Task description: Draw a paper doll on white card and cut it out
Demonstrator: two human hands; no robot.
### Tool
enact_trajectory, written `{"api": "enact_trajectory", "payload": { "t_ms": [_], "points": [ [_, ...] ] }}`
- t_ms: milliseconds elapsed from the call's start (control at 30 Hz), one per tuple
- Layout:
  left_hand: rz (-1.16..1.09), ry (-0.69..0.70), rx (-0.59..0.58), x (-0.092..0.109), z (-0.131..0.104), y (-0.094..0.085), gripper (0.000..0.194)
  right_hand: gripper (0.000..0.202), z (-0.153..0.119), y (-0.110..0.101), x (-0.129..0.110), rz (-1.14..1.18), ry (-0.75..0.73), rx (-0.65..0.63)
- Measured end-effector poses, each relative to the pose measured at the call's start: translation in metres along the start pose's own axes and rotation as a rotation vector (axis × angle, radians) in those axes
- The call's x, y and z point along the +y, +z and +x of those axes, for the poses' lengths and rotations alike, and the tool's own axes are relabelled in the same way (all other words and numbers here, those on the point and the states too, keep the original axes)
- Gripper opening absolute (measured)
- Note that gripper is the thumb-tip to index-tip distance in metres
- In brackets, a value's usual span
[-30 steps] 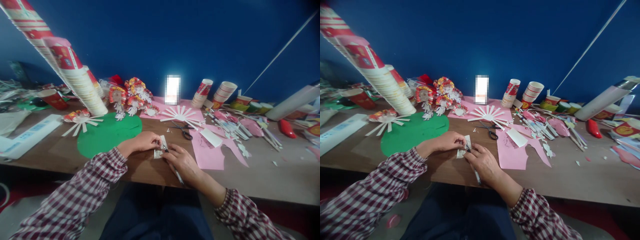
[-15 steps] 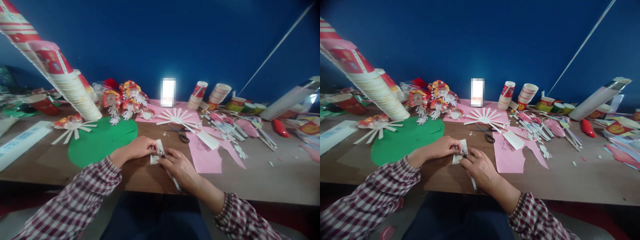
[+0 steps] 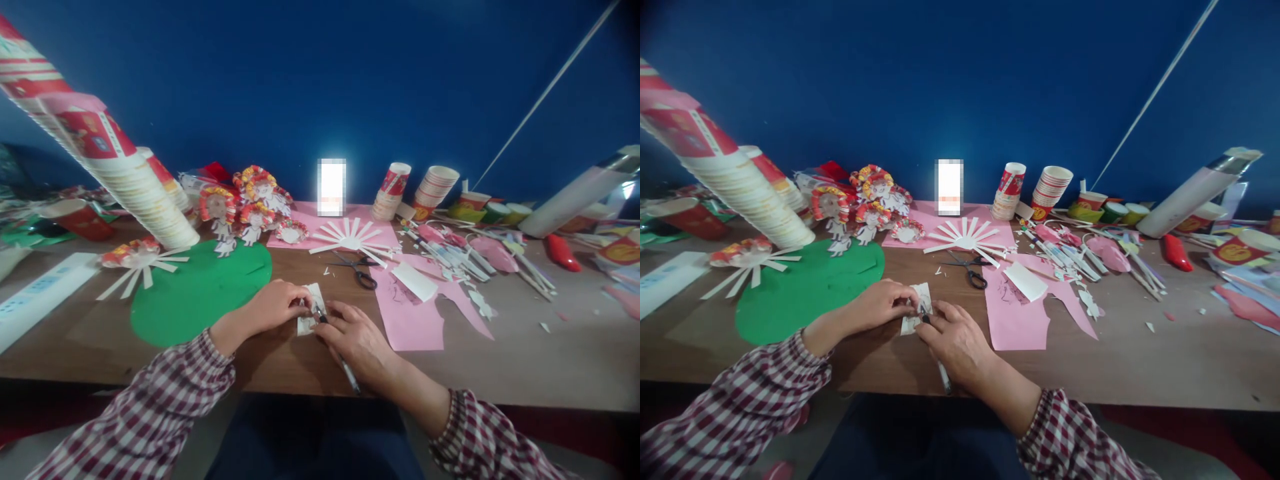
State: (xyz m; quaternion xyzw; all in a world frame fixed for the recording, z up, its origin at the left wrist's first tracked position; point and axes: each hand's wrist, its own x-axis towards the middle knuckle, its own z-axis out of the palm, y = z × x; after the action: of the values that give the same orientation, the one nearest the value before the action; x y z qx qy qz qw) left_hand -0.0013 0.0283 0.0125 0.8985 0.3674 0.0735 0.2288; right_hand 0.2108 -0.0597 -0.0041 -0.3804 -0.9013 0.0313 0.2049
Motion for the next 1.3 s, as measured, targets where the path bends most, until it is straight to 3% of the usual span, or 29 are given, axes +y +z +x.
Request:
{"api": "enact_trajectory", "payload": {
  "t_ms": [1300],
  "points": [
    [0.000, -0.003, 0.004, -0.0024, -0.0004, 0.0018, 0.027, 0.026, 0.0002, -0.0012, -0.0004, -0.007, 0.002, -0.006]
  ]
}}
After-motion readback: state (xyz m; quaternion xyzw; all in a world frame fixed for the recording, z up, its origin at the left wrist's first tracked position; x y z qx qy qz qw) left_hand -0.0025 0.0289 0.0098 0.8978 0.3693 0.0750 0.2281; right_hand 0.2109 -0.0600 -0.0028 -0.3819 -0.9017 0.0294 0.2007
